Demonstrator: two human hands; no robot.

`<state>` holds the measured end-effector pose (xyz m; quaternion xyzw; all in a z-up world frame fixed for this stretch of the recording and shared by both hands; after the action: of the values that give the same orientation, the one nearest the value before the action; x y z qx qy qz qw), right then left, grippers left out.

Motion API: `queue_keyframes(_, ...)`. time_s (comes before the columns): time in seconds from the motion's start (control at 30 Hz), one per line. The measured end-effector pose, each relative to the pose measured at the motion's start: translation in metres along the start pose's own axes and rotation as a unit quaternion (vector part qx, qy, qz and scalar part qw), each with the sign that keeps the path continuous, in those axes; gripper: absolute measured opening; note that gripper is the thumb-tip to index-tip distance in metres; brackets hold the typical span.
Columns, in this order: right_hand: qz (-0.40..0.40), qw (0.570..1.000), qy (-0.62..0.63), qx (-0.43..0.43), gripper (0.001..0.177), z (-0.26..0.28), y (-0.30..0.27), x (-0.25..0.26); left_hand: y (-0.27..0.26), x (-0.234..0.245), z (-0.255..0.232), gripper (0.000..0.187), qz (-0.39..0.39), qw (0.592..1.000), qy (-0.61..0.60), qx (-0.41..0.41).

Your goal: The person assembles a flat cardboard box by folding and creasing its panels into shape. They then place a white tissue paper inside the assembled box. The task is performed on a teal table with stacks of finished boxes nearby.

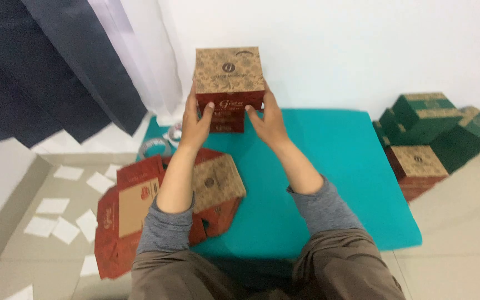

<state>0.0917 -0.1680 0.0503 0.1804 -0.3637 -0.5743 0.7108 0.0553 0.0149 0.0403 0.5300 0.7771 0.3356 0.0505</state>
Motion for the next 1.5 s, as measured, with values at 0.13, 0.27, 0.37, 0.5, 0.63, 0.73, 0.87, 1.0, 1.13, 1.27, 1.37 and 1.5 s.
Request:
queue_keyframes(0.13, 0.003, 0.999, 0.004, -0.032, 0.069, -0.025, 0.040, -0.026, 0.040, 0.007, 0.028, 0.061, -0.020, 1.000, -0.014, 0.011)
queue_keyframes(0.27, 0.031, 0.995, 0.006, -0.095, 0.065, -0.041, 0.062, -0.045, 0.066, 0.006, 0.068, 0.061, -0.050, 0.997, -0.026, 0.054)
queue_keyframes(0.37, 0.026, 0.994, -0.006, -0.107, 0.059, -0.050, 0.072, -0.050, 0.076, 0.001, 0.082, 0.061, -0.055, 0.996, -0.040, 0.061)
queue_keyframes(0.5, 0.018, 0.996, -0.029, -0.087, 0.053, -0.060, 0.081, -0.054, 0.084, -0.003, 0.076, 0.056, -0.060, 0.995, -0.051, 0.066)
queue_keyframes(0.63, 0.013, 0.996, -0.039, -0.080, 0.050, -0.074, 0.087, -0.060, 0.092, -0.006, 0.090, 0.054, -0.068, 0.995, -0.052, 0.055)
queue_keyframes(0.73, 0.007, 0.996, -0.045, -0.075, 0.049, -0.090, 0.093, -0.064, 0.095, -0.008, 0.096, 0.049, -0.076, 0.994, -0.044, 0.064)
queue_keyframes(0.87, 0.003, 0.996, -0.036, -0.079, 0.049, -0.095, 0.092, -0.064, 0.095, -0.013, 0.103, 0.051, -0.079, 0.993, -0.055, 0.073)
queue_keyframes(1.0, 0.020, 0.994, 0.044, -0.100, 0.060, -0.102, 0.070, -0.057, 0.080, -0.011, 0.110, 0.059, -0.087, 0.980, -0.170, 0.063)
queue_keyframes(1.13, 0.011, 0.971, 0.153, -0.181, 0.063, -0.166, 0.029, -0.069, 0.053, -0.017, 0.145, 0.065, -0.104, 0.940, -0.304, 0.118)
queue_keyframes(1.27, 0.095, 0.926, 0.229, -0.283, 0.086, -0.188, -0.004, -0.103, 0.030, -0.033, 0.210, 0.072, -0.072, 0.920, -0.289, 0.255)
queue_keyframes(1.37, 0.127, 0.922, 0.210, -0.298, 0.090, -0.204, -0.017, -0.124, 0.022, -0.038, 0.216, 0.072, -0.040, 0.919, -0.245, 0.307)
queue_keyframes(1.5, 0.121, 0.918, 0.189, -0.327, 0.082, -0.213, -0.026, -0.137, 0.012, -0.042, 0.246, 0.078, -0.028, 0.892, -0.226, 0.391)
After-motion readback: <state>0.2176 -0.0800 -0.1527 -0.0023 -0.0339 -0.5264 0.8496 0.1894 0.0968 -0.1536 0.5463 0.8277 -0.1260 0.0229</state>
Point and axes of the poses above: each hand's wrist, its own y-axis towards the middle knuckle, its own x-axis out of the back of the hand, z = x × y, the point moved 7 cm from there along y, towards the middle knuckle, and after that the axes turned 2 degrees about -y, right-handed, at the moved point
